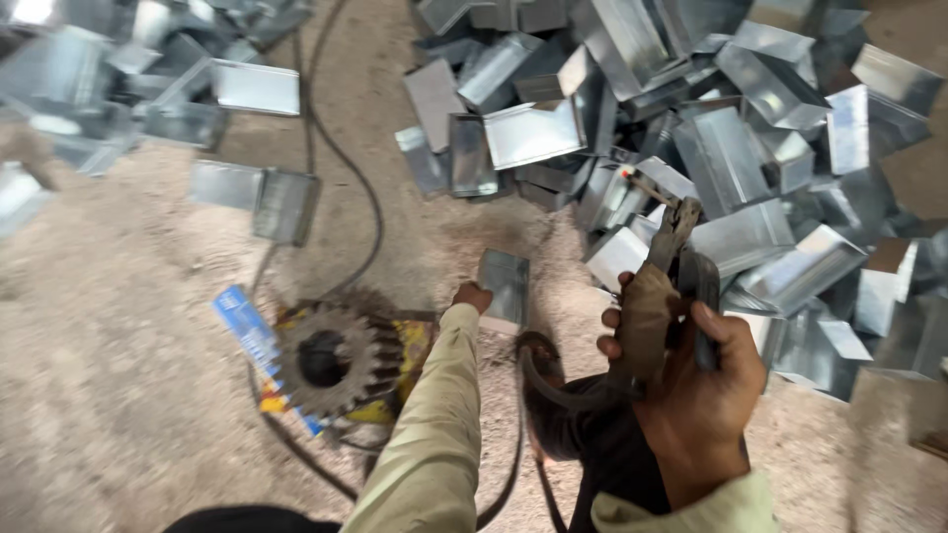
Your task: The person sits on the floor and uses a welding torch to join small rectangular metal boxes. They pick up boxes from a pile, position them on a jig, weld the seams, and then place the finished pieces back into the pile.
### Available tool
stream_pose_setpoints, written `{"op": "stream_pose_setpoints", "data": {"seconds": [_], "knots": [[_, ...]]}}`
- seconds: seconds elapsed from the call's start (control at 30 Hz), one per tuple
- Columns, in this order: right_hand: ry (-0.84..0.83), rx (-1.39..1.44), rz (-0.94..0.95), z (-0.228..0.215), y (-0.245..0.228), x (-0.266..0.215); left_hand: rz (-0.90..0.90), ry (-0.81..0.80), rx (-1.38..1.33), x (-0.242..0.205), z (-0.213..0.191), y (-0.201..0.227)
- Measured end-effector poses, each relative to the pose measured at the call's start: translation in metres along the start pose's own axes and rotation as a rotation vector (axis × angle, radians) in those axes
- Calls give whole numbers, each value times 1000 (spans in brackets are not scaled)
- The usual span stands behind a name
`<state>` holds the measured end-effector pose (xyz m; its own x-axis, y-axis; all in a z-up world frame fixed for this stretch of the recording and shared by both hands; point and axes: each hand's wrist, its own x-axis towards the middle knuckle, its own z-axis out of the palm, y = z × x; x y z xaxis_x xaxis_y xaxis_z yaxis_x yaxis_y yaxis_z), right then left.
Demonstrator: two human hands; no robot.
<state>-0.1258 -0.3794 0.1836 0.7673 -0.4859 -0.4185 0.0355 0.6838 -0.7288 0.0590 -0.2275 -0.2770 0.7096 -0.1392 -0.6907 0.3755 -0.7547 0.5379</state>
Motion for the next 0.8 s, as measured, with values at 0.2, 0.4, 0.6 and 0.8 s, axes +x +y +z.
{"op": "stream_pose_setpoints", "data": {"seconds": [0.2, 0.4, 0.6, 0.8], "knots": [[-141, 32, 45, -2, 29, 15, 471, 308, 150, -50, -98, 3], [-376, 124, 74, 14, 67, 42, 692, 593, 71, -249, -247, -12], [-488, 22, 87, 39, 104, 41, 560, 847, 241, -409, -296, -50], [-467, -185, -38, 47, 163, 16, 513, 912, 211, -431, -293, -87]]}}
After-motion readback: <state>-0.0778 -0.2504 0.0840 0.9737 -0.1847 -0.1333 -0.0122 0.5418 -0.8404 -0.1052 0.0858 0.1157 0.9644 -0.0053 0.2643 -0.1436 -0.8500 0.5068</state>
